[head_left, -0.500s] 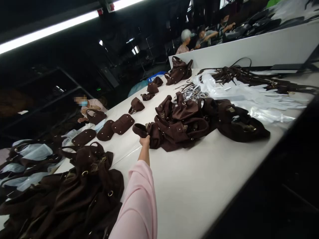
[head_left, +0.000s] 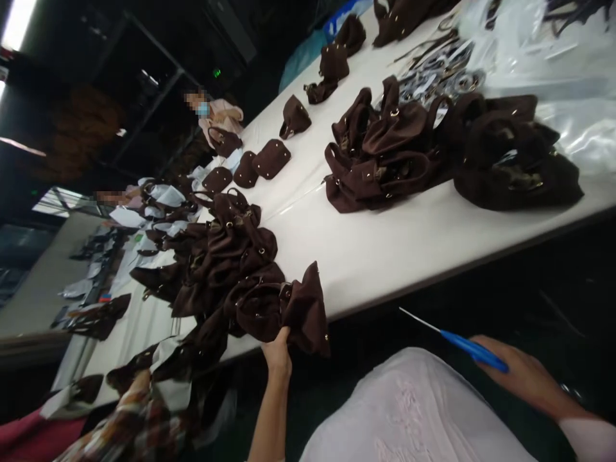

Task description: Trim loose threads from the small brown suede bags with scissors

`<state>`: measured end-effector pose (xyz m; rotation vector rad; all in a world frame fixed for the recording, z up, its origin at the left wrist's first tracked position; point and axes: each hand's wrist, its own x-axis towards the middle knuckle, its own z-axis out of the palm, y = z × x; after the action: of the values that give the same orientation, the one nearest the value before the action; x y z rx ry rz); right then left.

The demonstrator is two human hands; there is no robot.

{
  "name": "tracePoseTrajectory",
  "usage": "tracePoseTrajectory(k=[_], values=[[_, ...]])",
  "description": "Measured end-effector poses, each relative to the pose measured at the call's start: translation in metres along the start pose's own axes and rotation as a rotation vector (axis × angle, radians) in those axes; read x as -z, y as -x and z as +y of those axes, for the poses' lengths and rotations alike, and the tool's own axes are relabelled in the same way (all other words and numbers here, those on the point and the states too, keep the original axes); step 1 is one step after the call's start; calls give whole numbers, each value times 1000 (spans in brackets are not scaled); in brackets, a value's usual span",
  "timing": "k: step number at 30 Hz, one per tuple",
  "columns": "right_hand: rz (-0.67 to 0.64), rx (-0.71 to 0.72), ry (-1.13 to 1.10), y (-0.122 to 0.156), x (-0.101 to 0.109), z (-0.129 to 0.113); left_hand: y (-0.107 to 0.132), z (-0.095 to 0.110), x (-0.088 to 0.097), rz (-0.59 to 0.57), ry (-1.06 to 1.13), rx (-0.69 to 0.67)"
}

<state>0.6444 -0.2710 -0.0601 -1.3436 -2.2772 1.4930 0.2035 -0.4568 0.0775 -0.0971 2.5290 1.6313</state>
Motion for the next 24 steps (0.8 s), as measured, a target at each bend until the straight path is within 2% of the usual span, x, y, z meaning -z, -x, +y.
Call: tracePoseTrajectory(k=[2,4,7,9,11,13,17,21,24], values=[[-70,-34,48,-2,4,-12,35,-29,33,82,-74,28],[-151,-8,116,3,7,-37,59,-55,52,154,-161,37],[-285,108,153,30,-3,-87,76,-90,62,203,-294,17],[-415,200,159,56,-20,-117,81,-109,62,198,-365,-20],[-517,262,175,80,-41,-135,85,-123,62,174,-414,-65],[-495,241,218,96,-58,-142,88,-133,65,146,-442,-105],[-278,91,356,116,-70,-136,88,-143,81,84,-469,-167],[-349,153,349,135,-71,-130,84,-144,100,1,-476,-243],[-267,78,338,141,-69,-121,86,-141,112,-99,-464,-326]])
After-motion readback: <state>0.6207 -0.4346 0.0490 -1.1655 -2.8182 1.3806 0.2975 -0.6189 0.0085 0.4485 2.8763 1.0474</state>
